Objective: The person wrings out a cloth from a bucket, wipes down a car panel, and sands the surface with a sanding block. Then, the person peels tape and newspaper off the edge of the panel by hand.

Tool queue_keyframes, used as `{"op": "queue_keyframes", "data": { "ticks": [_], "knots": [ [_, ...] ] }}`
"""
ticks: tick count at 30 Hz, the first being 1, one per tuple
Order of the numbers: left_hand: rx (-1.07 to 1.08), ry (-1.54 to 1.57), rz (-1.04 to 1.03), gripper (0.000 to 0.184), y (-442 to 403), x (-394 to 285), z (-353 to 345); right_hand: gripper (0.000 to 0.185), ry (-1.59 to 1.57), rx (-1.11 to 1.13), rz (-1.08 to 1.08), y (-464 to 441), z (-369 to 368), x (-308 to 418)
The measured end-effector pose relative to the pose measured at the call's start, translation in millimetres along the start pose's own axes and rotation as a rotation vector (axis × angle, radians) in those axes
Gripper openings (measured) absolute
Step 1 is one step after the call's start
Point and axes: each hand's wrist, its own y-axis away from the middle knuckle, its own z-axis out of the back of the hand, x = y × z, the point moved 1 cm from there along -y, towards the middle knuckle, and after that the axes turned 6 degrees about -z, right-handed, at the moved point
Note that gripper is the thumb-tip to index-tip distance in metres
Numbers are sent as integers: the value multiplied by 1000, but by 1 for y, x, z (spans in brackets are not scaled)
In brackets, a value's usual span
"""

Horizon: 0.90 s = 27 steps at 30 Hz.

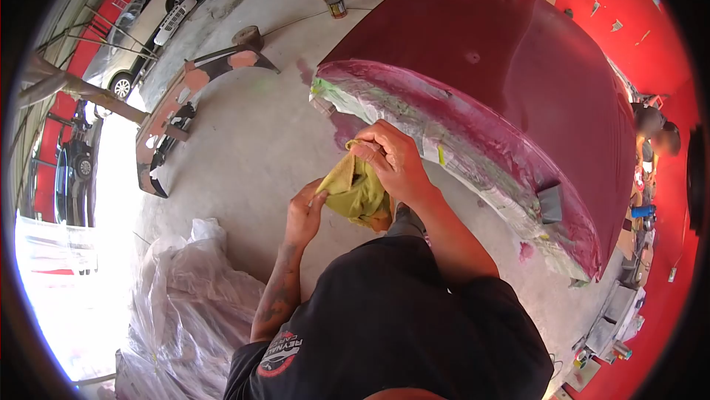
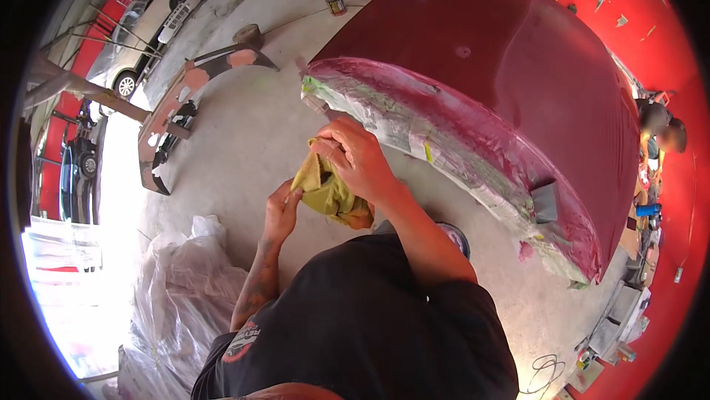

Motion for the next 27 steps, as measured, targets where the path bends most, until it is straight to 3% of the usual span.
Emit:
{"op": "queue_keyframes", "data": {
  "ticks": [1,3,5,7,10,11,13,15,17,19,20,21,22,23,25,27],
  "knots": [
    [-166,112,-166,27,-13,2,5,12,-32,-6,-29,-14,9,-11],
    [-182,148,-141,29,-26,-8,18,15,10,8,-59,-32,30,-27],
    [-102,207,-22,27,-45,-24,34,18,-115,134,-293,-47,50,-40],
    [-137,304,-38,29,-70,-8,51,19,-159,130,-321,-60,64,-63],
    [-248,546,-100,32,-102,-19,70,22,-727,35,-388,-91,79,-93],
    [-328,684,-158,34,-116,-34,74,22,-723,23,-386,-104,80,-100],
    [-427,711,-115,38,-136,-64,82,34,-1011,8,-380,-124,65,-106],
    [-541,785,-65,48,-155,-88,93,41,-999,193,-525,-133,38,-120],
    [-650,858,-15,52,-171,-86,115,51,-549,586,-415,-130,19,-119],
    [-526,840,-77,56,-177,-91,148,59,-203,1120,-497,-139,-6,-130],
    [-496,854,-149,60,-178,-92,165,59,-208,1107,-507,-144,-14,-125],
    [-188,966,-363,67,-177,-93,175,57,-575,878,-473,-150,-21,-116],
    [-463,806,-304,74,-177,-67,180,55,-919,629,-426,-152,-28,-110],
    [-730,627,-238,82,-175,-28,176,55,-919,628,-438,-149,-43,-110],
    [-486,1194,-31,92,-182,54,131,46,-450,443,-520,-138,-71,-125],
    [-378,1597,370,97,-175,29,63,49,-284,507,-540,-116,-98,-168]
  ]
}}
